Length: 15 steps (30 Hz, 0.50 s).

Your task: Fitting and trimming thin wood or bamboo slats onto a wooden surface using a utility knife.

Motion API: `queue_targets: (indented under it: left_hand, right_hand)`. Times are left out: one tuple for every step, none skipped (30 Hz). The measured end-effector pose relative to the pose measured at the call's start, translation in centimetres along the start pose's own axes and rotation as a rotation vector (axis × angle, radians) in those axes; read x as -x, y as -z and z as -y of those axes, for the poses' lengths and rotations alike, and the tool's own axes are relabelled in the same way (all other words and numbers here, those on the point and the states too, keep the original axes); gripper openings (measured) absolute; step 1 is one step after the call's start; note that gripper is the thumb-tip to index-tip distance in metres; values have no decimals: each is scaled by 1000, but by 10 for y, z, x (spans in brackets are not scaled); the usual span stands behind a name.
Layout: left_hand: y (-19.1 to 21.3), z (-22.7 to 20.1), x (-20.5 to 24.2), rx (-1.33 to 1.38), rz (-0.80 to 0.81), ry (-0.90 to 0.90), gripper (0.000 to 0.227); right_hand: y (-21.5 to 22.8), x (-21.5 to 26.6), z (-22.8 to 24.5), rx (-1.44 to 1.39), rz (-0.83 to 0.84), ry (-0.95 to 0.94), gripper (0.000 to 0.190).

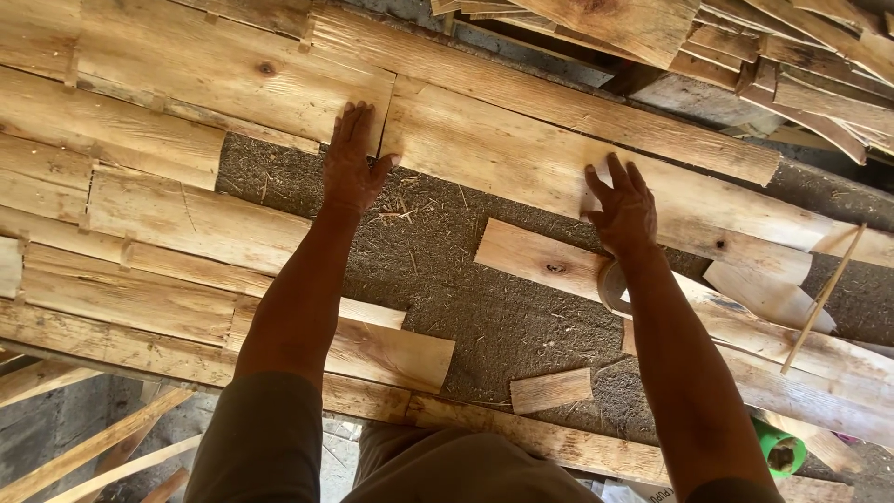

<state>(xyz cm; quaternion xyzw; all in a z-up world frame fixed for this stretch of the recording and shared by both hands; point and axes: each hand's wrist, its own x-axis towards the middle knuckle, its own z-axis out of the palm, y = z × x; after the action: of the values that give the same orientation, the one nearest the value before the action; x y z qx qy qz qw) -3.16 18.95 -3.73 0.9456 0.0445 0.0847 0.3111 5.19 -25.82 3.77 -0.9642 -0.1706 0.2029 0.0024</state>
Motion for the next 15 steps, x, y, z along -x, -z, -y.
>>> queue_targets:
  left_hand:
    - [-1,0,-1,-6,-11,-5,82]
    - [-1,-1,-1,-4,-12,-6,82]
    - [0,-2,-1,-10,-2,3,81]
    - [0,-3,-1,-16,8,12,80]
    - [-1,-1,-1,-15,9,8,80]
    - [-3,0,-2,-40,27,-4,81]
    - [-5,1,-2,-65,47,-17,81]
    - [-7,2,-1,-63,49,-22,81]
    - [-9,2,0,-128,60,-36,75]
    - [-12,2,0,-193,70,-49,69]
    - [-12,-1,-1,-189,78,-57,69]
    - [-12,-3,-2,-227,108,-34,69]
    - [-12,-6,-6,-268,136,-16,69]
    - [-2,-25,-9,-264,141,-29,69]
    - [8,-43,-12,-327,173,75,74]
  right_hand:
    - [2,0,2,0,2,-17,89]
    - [2,-1,4,2,0,-18,89]
    - [3,0,6,34,13,-35,91]
    - [3,1,8,65,27,-53,92]
    - [4,1,10,64,25,-57,92]
    - [6,2,12,90,0,-38,91]
    - [8,4,14,115,-24,-21,91]
    - [12,4,19,114,-25,-27,91]
    - [16,5,23,135,1,-49,89]
    - [20,6,27,155,27,-71,88]
    - [14,6,26,153,30,-83,88]
    - [8,7,25,157,17,-84,87]
    - [3,6,23,159,-1,-88,86]
    - [-1,5,22,156,-2,-102,86]
    - [-5,4,21,124,13,-106,86]
